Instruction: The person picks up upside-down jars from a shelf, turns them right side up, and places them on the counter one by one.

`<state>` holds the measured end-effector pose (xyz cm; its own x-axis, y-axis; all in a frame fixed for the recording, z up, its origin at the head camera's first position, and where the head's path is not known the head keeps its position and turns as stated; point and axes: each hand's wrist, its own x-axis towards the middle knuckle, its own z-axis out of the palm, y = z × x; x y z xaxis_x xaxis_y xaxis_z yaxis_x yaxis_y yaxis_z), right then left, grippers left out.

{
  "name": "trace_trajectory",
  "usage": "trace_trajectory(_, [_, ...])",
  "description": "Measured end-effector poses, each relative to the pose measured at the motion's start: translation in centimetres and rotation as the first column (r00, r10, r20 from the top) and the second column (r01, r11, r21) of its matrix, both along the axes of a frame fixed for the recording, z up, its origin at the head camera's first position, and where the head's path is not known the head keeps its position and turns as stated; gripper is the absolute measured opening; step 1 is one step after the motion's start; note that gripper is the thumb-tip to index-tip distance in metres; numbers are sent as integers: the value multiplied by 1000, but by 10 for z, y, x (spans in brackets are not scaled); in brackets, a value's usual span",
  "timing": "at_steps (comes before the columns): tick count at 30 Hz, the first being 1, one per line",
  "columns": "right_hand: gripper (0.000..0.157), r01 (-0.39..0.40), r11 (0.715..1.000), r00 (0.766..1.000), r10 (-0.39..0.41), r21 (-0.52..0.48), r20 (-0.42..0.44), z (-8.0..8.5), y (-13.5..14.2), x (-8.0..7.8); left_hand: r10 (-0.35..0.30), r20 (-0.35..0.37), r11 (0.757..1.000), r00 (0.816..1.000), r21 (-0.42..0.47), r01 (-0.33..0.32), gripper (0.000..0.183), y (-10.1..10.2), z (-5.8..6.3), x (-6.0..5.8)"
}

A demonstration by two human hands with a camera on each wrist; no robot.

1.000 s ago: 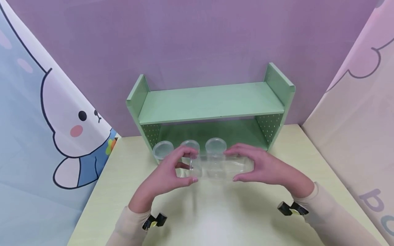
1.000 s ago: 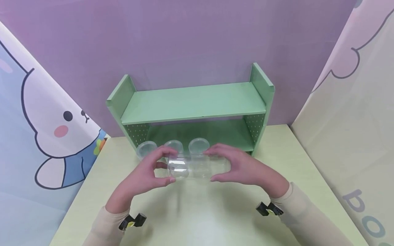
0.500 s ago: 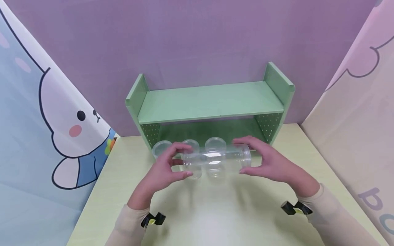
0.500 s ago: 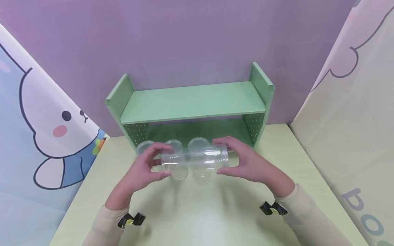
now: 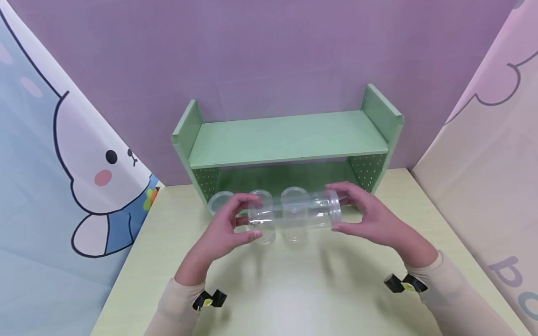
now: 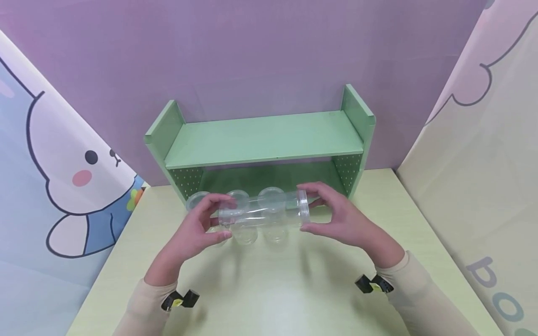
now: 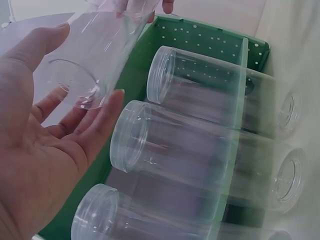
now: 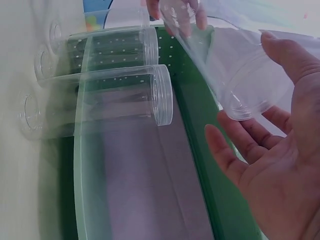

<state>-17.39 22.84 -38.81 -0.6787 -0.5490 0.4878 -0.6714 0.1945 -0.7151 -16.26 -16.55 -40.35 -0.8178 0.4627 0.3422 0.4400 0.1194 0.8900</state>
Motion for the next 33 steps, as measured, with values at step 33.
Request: trace_trajectory(33, [72,-64,964,992,90,-258,92,9,-30,4,-74,74,950,994,-296,93,83,74,-62,9])
